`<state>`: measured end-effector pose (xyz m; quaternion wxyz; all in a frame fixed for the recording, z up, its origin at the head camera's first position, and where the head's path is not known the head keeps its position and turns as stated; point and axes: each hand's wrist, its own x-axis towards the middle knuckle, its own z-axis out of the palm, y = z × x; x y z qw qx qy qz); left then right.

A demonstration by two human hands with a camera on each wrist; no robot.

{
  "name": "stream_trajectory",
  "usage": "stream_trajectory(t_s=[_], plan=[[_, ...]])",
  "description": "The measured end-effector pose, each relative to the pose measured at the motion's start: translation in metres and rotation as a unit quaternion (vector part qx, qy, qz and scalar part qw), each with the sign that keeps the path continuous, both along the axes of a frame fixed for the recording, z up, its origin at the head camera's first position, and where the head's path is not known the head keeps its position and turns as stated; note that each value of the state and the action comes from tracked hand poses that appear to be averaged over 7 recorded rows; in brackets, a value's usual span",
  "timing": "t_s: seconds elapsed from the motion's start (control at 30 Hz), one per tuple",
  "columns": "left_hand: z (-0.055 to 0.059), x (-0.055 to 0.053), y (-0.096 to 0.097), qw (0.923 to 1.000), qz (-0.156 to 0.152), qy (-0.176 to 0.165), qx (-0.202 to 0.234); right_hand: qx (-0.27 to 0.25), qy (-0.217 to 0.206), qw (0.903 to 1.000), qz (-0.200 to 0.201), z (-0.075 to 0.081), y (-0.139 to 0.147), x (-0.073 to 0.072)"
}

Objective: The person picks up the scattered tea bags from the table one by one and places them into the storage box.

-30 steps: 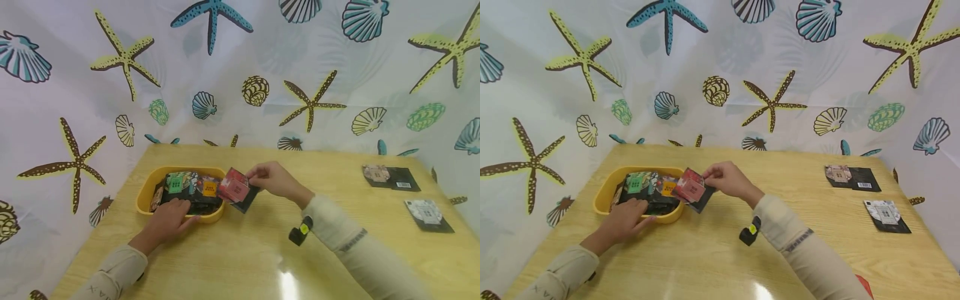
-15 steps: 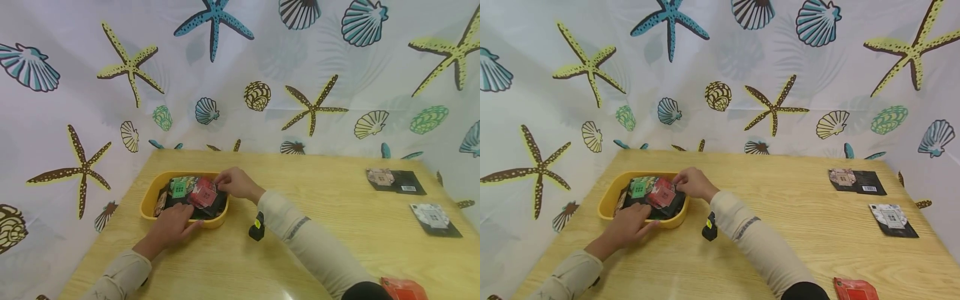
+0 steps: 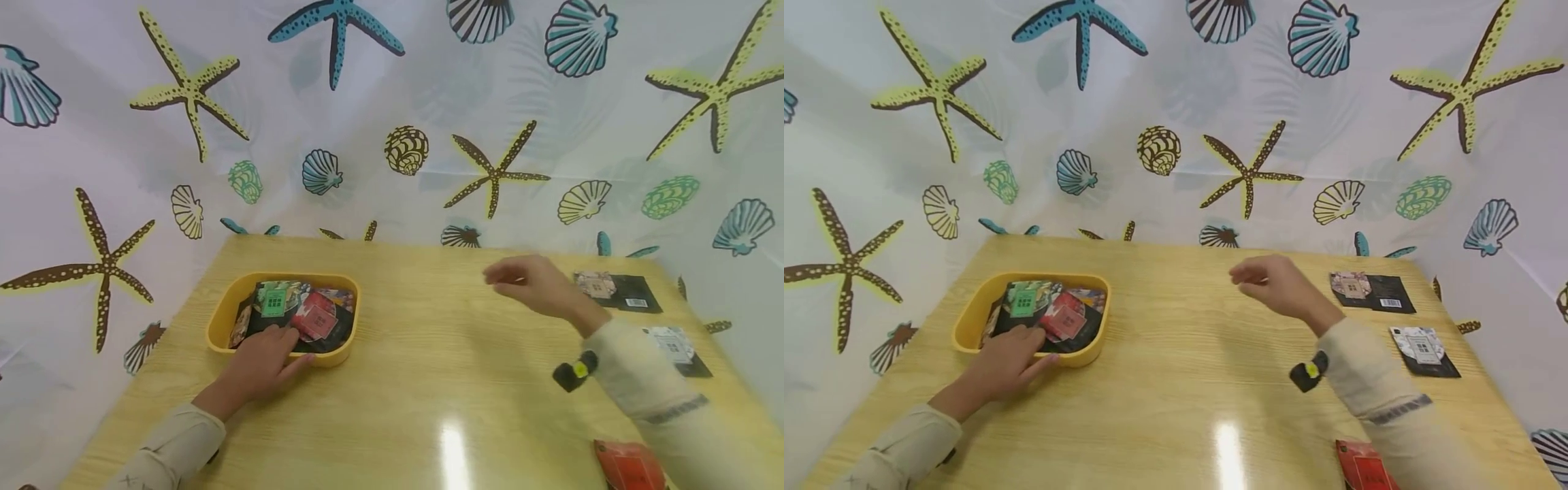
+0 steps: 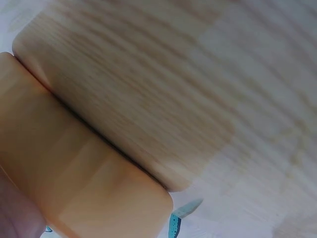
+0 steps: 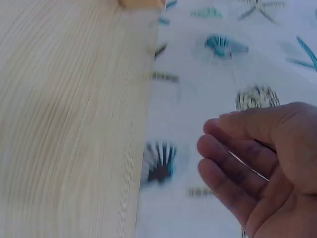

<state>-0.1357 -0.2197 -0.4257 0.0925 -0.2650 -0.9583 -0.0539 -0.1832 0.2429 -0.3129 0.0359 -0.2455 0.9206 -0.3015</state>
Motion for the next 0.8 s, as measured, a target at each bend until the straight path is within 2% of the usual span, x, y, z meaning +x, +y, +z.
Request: stream_trajectory(t_s=[0.07, 0.13, 0.23, 0.37, 0.47, 0.6, 0.7, 0.8], plan=[[0.002, -0.001, -0.001, 1.0, 0.001, -0.005, -0.001, 0.028, -0.009, 0.9996, 0.003, 0.001, 0.036, 0.017], [0.003, -0.001, 0.0, 1.0, -0.001, -0.008, -0.002, 0.06, -0.031, 0.9976, 0.015, -0.005, 0.07, 0.036], [0.004, -0.001, 0.0, 1.0, -0.001, -0.009, -0.003, 0.109, -0.071, 0.9904, 0.045, -0.024, 0.111, 0.068], [0.004, 0.002, 0.0, 0.9999, 0.004, -0.013, -0.002, 0.179, -0.101, 0.9776, 0.045, -0.05, 0.144, 0.102], [0.003, 0.004, -0.001, 0.9999, 0.005, -0.016, 0.001, 0.204, -0.113, 0.9721, 0.026, -0.059, 0.157, 0.119], [0.003, 0.003, -0.003, 0.9999, 0.005, -0.016, 0.0, 0.183, -0.152, 0.9709, 0.024, -0.068, 0.158, 0.136], [0.004, 0.002, -0.003, 0.9999, 0.004, -0.014, 0.0, 0.188, -0.142, 0.9714, 0.029, -0.076, 0.151, 0.142], [0.003, 0.0, -0.002, 0.9999, -0.001, -0.012, 0.001, 0.223, -0.096, 0.9701, 0.01, -0.082, 0.143, 0.143]])
